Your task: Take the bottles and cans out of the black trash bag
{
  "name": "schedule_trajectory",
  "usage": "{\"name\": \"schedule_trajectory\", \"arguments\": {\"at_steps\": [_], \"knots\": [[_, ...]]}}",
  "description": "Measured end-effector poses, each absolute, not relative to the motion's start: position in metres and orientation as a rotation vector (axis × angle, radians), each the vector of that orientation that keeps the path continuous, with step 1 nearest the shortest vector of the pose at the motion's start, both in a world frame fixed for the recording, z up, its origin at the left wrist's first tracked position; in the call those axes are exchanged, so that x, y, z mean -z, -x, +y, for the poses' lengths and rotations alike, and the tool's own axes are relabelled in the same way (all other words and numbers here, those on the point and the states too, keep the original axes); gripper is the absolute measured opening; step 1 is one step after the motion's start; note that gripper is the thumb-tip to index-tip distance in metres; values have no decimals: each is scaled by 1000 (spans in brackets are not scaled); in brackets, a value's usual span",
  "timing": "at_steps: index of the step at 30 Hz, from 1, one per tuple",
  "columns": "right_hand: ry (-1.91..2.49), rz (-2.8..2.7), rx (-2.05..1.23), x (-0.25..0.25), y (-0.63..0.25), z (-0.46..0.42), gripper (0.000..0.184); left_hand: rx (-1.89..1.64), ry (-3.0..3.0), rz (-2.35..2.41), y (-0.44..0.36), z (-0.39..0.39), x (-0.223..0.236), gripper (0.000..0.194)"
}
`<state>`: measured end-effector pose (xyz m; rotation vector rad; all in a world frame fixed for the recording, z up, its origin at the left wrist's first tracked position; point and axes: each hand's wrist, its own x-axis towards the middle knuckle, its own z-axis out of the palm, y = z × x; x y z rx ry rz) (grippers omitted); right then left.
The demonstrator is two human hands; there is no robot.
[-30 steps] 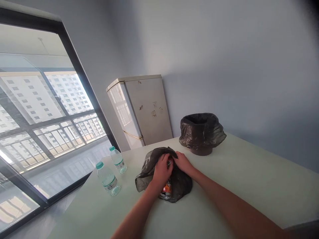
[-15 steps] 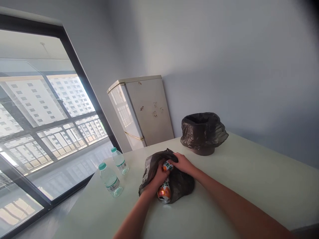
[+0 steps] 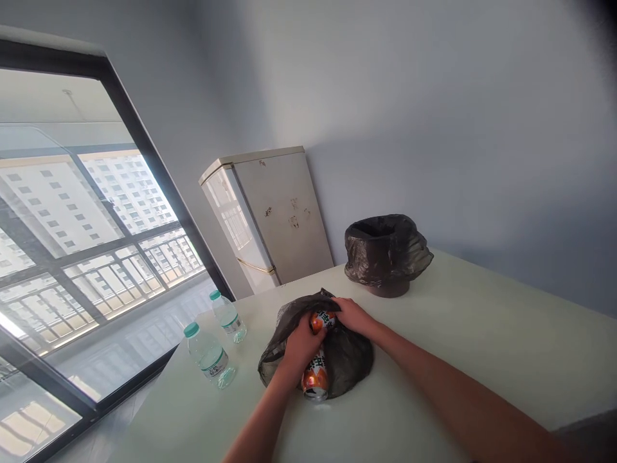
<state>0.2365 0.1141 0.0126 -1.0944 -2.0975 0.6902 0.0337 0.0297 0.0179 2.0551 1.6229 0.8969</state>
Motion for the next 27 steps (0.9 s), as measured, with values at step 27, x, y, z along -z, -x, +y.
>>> {"name": "schedule_trajectory", "arguments": {"at_steps": [27], "knots": [[1510, -2032, -437, 6, -247, 133, 21, -1830, -2025, 2212, 45, 10, -106, 42]]}}
